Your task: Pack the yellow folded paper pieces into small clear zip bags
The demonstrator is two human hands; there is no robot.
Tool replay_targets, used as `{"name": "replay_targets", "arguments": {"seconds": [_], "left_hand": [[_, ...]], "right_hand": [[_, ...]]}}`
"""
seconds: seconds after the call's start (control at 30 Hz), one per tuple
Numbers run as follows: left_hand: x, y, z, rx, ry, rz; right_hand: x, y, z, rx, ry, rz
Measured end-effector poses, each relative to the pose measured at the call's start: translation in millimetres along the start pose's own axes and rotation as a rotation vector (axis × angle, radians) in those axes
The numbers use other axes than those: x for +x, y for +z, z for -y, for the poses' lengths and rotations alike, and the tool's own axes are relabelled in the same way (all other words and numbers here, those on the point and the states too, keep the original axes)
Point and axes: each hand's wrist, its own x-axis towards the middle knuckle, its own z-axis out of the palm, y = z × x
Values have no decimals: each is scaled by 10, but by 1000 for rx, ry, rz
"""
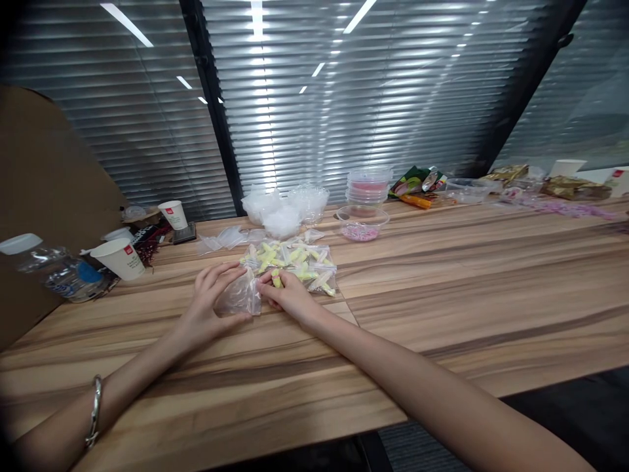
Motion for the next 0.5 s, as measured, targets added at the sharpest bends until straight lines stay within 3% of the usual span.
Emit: {"name": "replay_targets", "arguments": {"seconds": [0.23,0.5], "left_hand": [[-22,10,17,40,74,9],[-3,36,52,30,93,-67]], "right_hand": [[-16,6,-12,-13,17,40],[-23,34,1,56,-10,6]]}}
